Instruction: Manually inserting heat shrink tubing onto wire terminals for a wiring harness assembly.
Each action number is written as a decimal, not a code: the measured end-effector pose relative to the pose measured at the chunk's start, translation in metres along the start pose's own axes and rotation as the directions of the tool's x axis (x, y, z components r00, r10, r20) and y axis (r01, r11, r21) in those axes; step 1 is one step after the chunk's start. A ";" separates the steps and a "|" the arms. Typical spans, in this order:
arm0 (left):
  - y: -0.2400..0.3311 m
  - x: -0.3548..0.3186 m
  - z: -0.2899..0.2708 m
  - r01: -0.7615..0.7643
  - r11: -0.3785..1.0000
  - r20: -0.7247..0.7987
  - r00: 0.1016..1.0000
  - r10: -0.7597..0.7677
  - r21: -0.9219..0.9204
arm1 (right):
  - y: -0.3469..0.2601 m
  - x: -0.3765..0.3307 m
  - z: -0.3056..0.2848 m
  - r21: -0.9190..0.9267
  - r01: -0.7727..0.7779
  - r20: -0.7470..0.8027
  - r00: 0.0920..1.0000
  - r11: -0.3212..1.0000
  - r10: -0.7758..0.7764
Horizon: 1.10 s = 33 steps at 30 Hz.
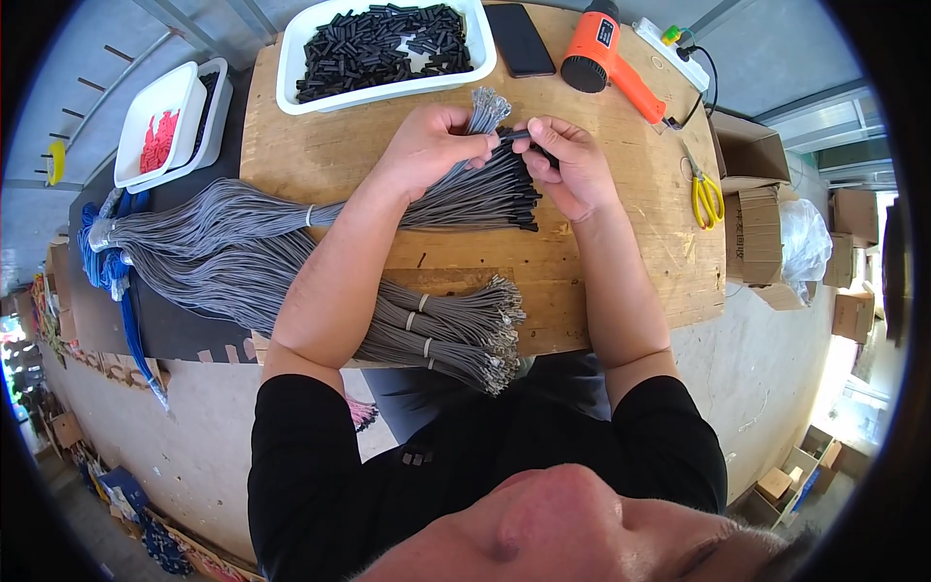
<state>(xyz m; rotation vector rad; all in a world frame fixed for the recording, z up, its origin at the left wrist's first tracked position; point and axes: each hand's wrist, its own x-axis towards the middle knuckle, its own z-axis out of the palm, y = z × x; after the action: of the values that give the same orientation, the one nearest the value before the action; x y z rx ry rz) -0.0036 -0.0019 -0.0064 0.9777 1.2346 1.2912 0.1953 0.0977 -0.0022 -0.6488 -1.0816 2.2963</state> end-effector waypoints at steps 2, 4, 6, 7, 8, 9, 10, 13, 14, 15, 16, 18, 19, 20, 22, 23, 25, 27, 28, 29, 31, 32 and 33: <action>-0.001 0.000 0.000 0.011 1.000 -0.009 1.000 -0.012 -0.025 | -0.001 -0.001 0.001 0.011 -0.002 0.005 1.000 1.000 0.002; 0.001 0.000 0.001 0.009 1.000 -0.006 1.000 -0.009 -0.018 | -0.001 -0.001 0.000 -0.004 0.023 -0.016 1.000 1.000 -0.023; 0.001 0.000 0.001 0.008 1.000 -0.002 1.000 -0.008 -0.011 | -0.002 -0.001 0.001 0.016 0.010 -0.003 1.000 1.000 -0.010; 0.000 0.001 0.000 0.004 1.000 0.002 1.000 -0.004 -0.017 | -0.002 -0.001 0.002 0.035 -0.004 0.010 1.000 0.999 0.003; -0.001 0.001 0.000 -0.001 1.000 0.006 1.000 0.001 -0.022 | -0.002 -0.001 0.001 0.036 -0.002 0.008 1.000 0.999 0.002; -0.001 0.001 0.000 0.000 1.000 0.009 1.000 0.000 -0.021 | -0.002 -0.001 0.001 0.036 -0.001 0.005 1.000 0.999 0.001; -0.001 0.002 0.000 0.000 1.000 0.009 1.000 0.000 -0.015 | -0.003 -0.001 0.000 0.036 0.001 0.001 1.000 0.999 -0.001; 0.000 0.001 0.000 0.005 1.000 0.005 1.000 -0.005 -0.008 | -0.001 -0.001 -0.002 0.007 0.007 0.033 0.999 1.000 -0.008; 0.000 0.001 0.000 0.009 1.000 0.002 1.000 -0.009 -0.010 | -0.001 0.000 -0.002 0.008 0.008 0.033 0.999 1.000 -0.008; 0.000 0.000 0.000 0.010 1.000 0.003 1.000 -0.010 -0.009 | -0.001 0.000 -0.001 0.011 0.006 0.034 0.999 1.000 -0.006; 0.000 0.000 0.000 0.005 1.000 0.006 1.000 -0.005 -0.015 | -0.001 0.000 -0.001 0.015 0.004 0.035 0.999 1.000 -0.005; -0.001 0.001 0.001 0.001 1.000 0.011 1.000 0.000 -0.019 | -0.001 0.000 -0.002 0.013 0.005 0.029 1.000 1.000 -0.005; -0.001 0.001 0.001 -0.006 0.999 0.010 1.000 0.007 -0.039 | -0.001 0.000 -0.002 0.011 0.004 0.025 1.000 1.000 -0.004; -0.001 0.001 0.002 -0.013 0.998 0.010 1.000 0.013 -0.058 | -0.002 0.000 -0.003 0.011 0.005 0.023 1.000 1.000 -0.006; 0.000 0.001 0.005 -0.025 1.000 -0.030 0.999 0.025 -0.007 | -0.002 0.002 -0.007 0.022 0.097 -0.077 0.992 0.995 -0.095; 0.001 0.000 0.006 -0.035 0.998 -0.074 0.996 0.038 0.045 | -0.003 0.003 -0.009 -0.003 0.131 -0.100 0.986 0.991 -0.131; -0.003 0.001 0.003 -0.040 0.999 -0.066 0.997 0.042 0.032 | -0.003 0.004 -0.008 -0.014 0.158 -0.114 0.981 0.987 -0.158; -0.005 0.002 0.001 -0.044 0.999 -0.054 0.998 0.045 0.018 | -0.003 0.003 -0.007 -0.026 0.184 -0.131 0.974 0.983 -0.186; -0.005 0.002 0.001 -0.039 0.999 -0.040 0.998 0.040 0.021 | -0.002 0.002 -0.004 -0.068 0.186 -0.131 0.972 0.980 -0.193; -0.004 0.002 0.001 -0.034 0.999 -0.025 0.999 0.035 0.024 | -0.002 0.001 -0.001 -0.111 0.187 -0.130 0.971 0.976 -0.201; -0.001 0.001 0.003 -0.021 0.999 -0.019 1.000 0.022 0.044 | -0.002 -0.001 0.005 -0.120 0.176 -0.104 0.976 0.977 -0.189; 0.001 0.000 0.005 -0.009 0.998 -0.015 1.000 0.010 0.064 | -0.001 -0.001 0.007 -0.130 0.165 -0.077 0.981 0.978 -0.176; 0.002 -0.001 0.006 -0.008 0.998 -0.014 1.000 0.009 0.064 | 0.001 -0.002 0.008 -0.130 0.165 -0.078 0.981 0.978 -0.176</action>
<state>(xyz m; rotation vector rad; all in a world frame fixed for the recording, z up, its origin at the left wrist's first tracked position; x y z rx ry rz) 0.0020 -0.0016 -0.0035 1.0220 1.2907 1.2743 0.1916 0.0917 0.0021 -0.6718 -1.1949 2.0487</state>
